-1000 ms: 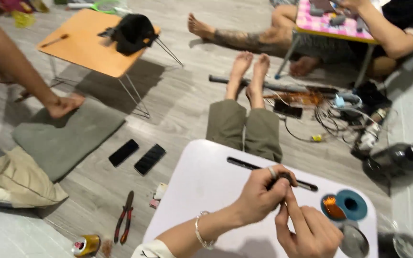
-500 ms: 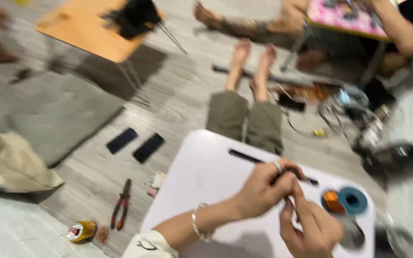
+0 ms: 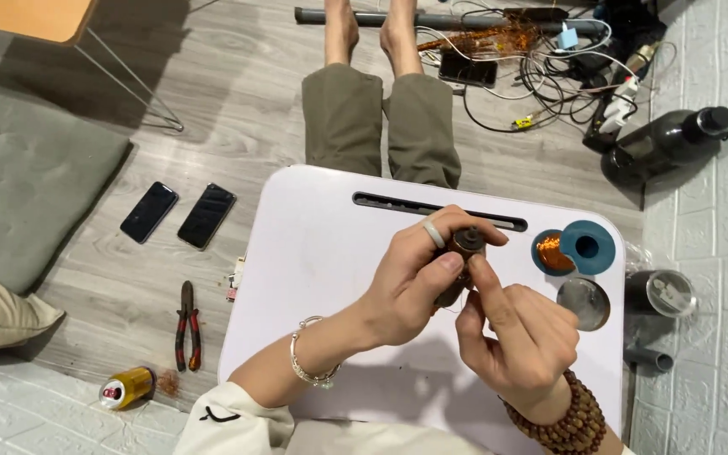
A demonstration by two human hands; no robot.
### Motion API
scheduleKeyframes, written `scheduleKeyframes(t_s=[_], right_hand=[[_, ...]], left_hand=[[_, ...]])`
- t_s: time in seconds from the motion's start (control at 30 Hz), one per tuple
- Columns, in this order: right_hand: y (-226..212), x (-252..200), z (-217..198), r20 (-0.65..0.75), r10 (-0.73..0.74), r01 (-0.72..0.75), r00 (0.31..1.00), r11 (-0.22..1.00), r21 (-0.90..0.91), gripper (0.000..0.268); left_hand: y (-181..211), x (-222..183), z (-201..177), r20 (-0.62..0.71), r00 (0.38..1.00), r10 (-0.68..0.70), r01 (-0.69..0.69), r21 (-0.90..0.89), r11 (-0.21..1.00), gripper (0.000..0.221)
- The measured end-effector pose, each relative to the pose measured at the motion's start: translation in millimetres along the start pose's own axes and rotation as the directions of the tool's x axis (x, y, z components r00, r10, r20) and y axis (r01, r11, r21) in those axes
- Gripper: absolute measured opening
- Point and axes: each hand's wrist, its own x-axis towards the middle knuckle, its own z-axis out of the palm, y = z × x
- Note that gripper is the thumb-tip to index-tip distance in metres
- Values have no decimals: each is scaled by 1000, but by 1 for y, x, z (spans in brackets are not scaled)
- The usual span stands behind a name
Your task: Manually winding copper wire onto a motor armature to assemble the component.
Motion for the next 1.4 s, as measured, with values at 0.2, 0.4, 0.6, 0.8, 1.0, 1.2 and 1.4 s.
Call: scheduleKeyframes(t_s=[0.2,0.4,0.6,0.8,1.0,1.2,1.4], right_hand=[[-3,10,-6,31,28,-31,999,997,72,35],[-3,16,-13,54,164,-171,985,972,160,34],[-8,18,-11,94,354,-361,930,844,397,45],[0,31,-24,126,333,-356,935,865,353,17],[29,28,-37,97,441,-445,892,820,359,8],[42,22,-38,60,401,-392,914,836,383,14],[45,20,-41,32,348,-339,937,882,327,11]], left_hand=[[-3,1,-2,23,1000,8,-9,19,1000,36],[-3,0,-2,27,999,39,-40,45,998,28],[-2,3,2,16,998,54,-56,143,988,31],[3,7,4,49,999,-8,-3,223,975,31],[5,9,6,177,980,-92,41,276,960,32],[8,12,10,207,963,-175,101,324,941,33],[10,11,7,240,954,-183,104,308,946,43]])
